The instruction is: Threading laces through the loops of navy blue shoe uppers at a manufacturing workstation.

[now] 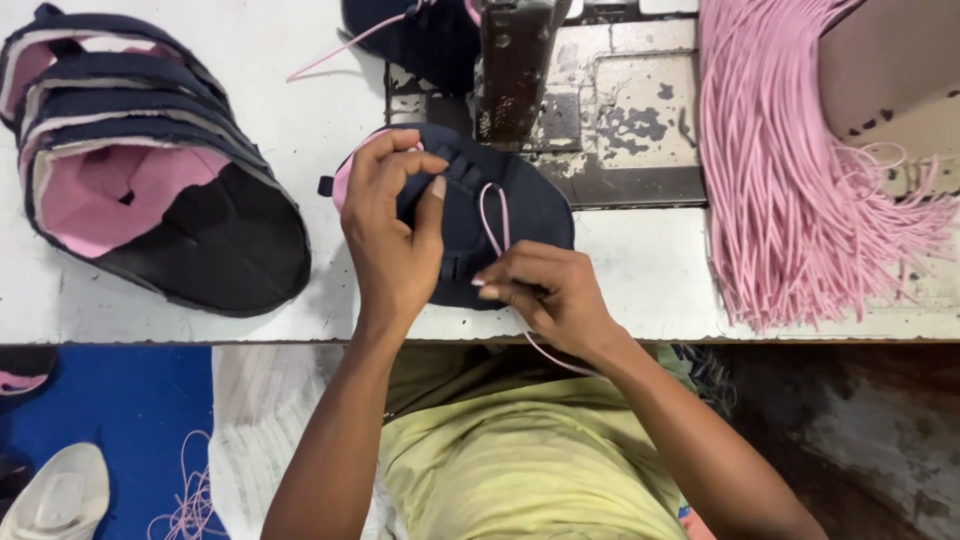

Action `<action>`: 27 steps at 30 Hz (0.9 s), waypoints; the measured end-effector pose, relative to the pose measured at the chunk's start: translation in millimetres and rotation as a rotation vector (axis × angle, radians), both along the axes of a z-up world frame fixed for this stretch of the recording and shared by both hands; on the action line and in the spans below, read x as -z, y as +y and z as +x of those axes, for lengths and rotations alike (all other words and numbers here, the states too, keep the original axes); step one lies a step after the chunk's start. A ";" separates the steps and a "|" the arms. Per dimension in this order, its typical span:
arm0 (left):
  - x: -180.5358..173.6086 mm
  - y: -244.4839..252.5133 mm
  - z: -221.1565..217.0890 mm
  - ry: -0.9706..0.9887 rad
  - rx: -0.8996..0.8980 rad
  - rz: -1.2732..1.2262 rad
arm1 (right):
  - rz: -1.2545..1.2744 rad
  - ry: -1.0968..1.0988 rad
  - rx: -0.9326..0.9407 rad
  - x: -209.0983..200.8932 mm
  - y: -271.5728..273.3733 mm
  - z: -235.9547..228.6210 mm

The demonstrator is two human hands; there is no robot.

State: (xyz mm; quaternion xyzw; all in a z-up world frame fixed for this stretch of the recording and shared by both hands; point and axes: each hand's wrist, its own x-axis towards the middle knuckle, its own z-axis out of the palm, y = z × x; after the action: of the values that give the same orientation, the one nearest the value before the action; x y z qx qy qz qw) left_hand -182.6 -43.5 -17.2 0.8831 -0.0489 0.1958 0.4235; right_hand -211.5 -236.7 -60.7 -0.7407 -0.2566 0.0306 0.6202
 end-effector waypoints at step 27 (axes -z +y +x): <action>29.7 28.8 -64.1 -0.098 0.094 0.363 | -0.149 -0.056 0.035 -0.6 12.3 1.7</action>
State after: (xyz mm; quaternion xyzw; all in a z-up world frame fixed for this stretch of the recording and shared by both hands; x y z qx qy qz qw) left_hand -246.7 -14.7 -46.9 0.9311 -0.1451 0.2066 0.2632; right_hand -209.8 -224.4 -60.1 -0.7897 -0.2580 0.0181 0.5563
